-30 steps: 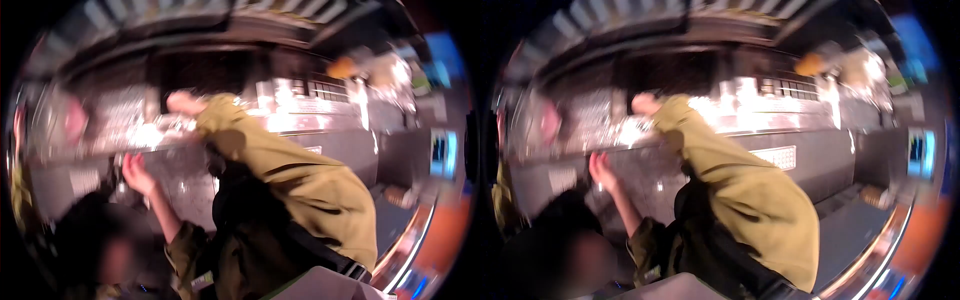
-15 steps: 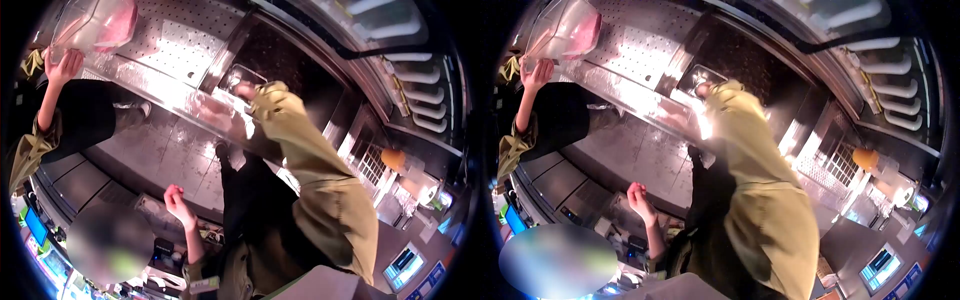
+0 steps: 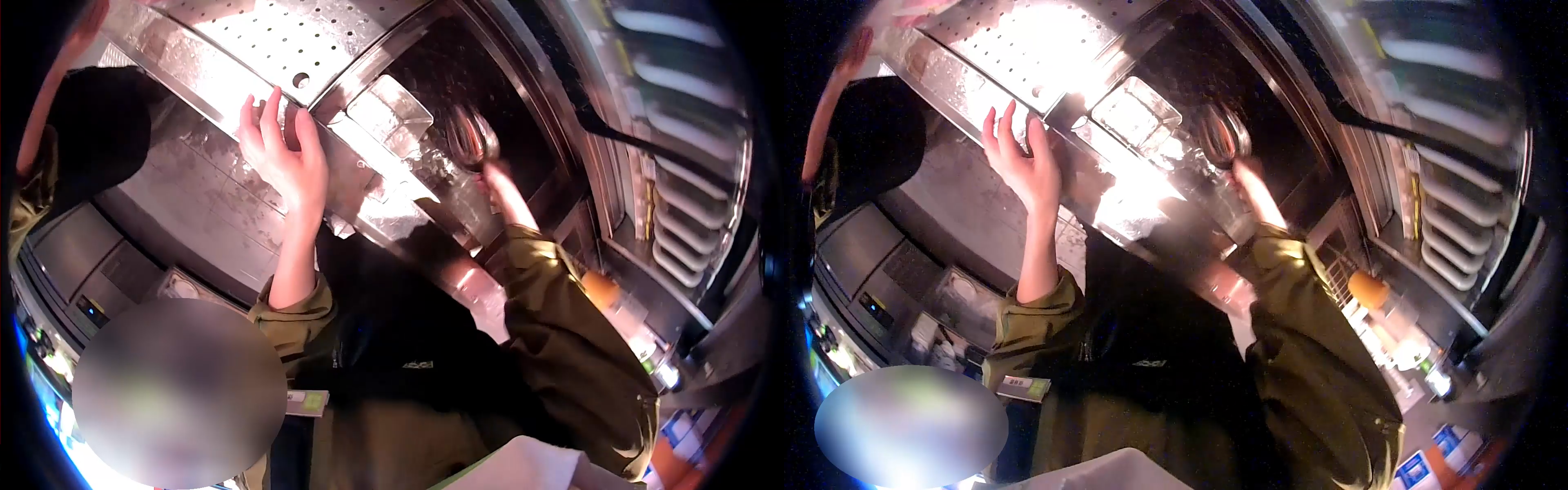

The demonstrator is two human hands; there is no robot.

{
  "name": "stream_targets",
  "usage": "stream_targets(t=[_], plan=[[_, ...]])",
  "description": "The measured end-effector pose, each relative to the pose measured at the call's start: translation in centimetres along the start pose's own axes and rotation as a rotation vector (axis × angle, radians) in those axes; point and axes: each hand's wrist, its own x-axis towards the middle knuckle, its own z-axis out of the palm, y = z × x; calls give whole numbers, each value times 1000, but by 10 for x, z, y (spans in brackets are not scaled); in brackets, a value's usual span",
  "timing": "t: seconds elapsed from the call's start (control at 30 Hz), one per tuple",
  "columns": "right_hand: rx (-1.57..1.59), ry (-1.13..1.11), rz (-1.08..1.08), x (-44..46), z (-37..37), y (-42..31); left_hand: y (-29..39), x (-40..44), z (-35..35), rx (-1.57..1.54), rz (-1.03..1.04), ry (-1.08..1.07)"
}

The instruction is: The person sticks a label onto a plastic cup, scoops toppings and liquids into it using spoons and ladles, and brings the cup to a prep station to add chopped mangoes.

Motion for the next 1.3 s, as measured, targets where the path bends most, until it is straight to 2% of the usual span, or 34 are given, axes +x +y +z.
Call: stream_targets(t=[0.07,0.1,0.13,0.2,0.27,0.3,0.37,0.53,0.6,0.67,0.8,0.97,1.07,1.3], plan=[[-67,-99,-41,20,60,32,-9,-3,3,18,65,79],[-83,-113,-64,32,90,39,-9,-4,1,44,15,17],[-89,-107,-83,56,104,35,-11,-6,6,-69,-12,60],[-93,-44,-119,118,120,13,-7,-4,5,-76,-65,33],[-101,43,-134,181,112,-7,-3,-4,4,-158,-116,33],[-96,104,-130,214,106,-17,-7,-5,1,-67,-93,-11],[-77,183,-112,261,88,-29,-7,-6,2,-97,-94,-2],[-33,230,-54,316,45,-39,-8,-6,2,-117,-108,-43],[-31,224,-74,316,44,-38,-9,-5,0,-45,-79,-75],[-25,245,-141,307,48,-47,-6,-4,-5,167,-52,-140],[14,223,-208,248,77,-35,-4,-3,-3,124,-21,-80],[33,142,-186,181,100,-20,-2,-6,2,245,-59,-82],[87,117,-211,158,82,-19,-4,-4,2,280,-58,-95],[357,50,-288,53,-19,-29,-15,-10,5,288,-4,-126]])
